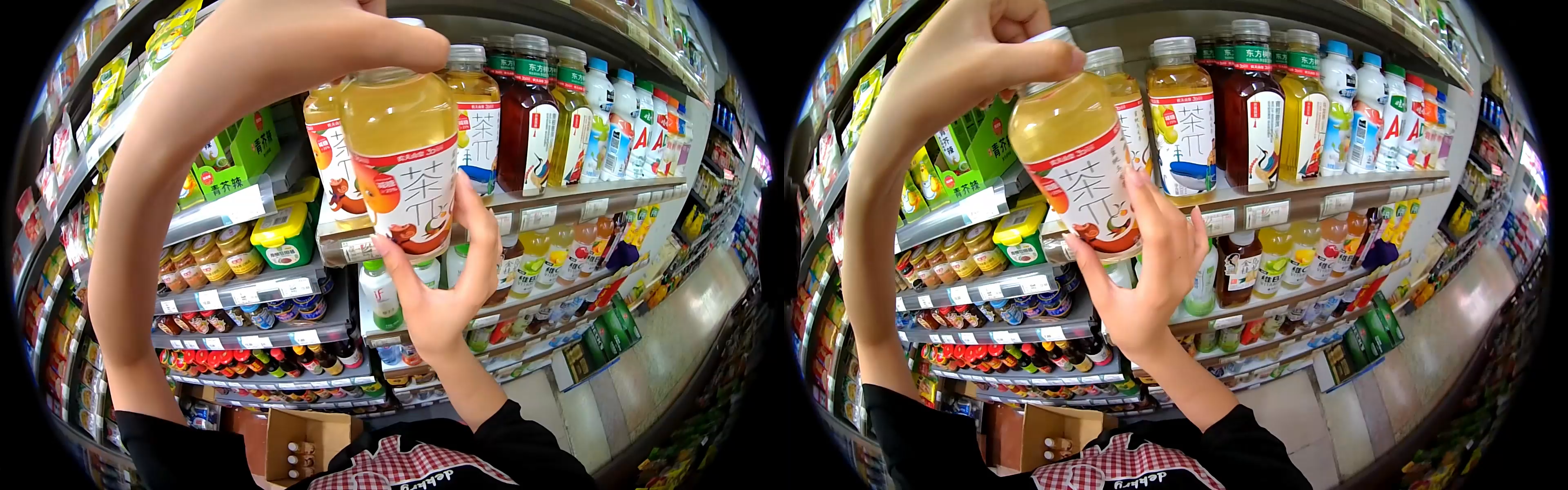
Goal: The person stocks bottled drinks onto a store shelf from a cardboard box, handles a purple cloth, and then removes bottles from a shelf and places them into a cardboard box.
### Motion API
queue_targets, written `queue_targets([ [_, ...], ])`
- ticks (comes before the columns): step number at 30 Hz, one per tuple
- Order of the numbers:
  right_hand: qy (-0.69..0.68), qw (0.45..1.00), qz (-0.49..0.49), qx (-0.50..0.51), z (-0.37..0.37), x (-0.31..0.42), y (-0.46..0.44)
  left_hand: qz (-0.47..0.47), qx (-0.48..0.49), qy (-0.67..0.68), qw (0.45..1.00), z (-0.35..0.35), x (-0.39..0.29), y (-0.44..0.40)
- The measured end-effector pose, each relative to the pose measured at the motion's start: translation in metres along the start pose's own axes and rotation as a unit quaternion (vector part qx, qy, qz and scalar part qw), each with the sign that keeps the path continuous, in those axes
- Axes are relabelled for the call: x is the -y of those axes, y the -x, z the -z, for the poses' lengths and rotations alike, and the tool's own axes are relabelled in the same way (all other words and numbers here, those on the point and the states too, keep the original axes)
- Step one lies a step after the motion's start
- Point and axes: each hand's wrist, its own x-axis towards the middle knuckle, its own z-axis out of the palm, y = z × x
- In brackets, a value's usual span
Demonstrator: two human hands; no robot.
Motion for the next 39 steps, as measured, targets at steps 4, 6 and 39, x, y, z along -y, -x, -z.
queue_targets([
  [4, -0.007, 1.000, -0.019, -0.001, -0.001, -0.005, -0.002, -0.142, -0.022, 0.077, 0.987, -0.010, 0.019, -0.006],
  [6, -0.007, 1.000, -0.024, -0.001, -0.003, -0.006, -0.002, -0.139, -0.011, 0.088, 0.986, -0.006, 0.017, -0.005],
  [39, -0.002, 0.999, 0.022, -0.044, -0.037, -0.034, -0.023, -0.117, 0.005, 0.146, 0.982, -0.025, 0.023, -0.021],
])
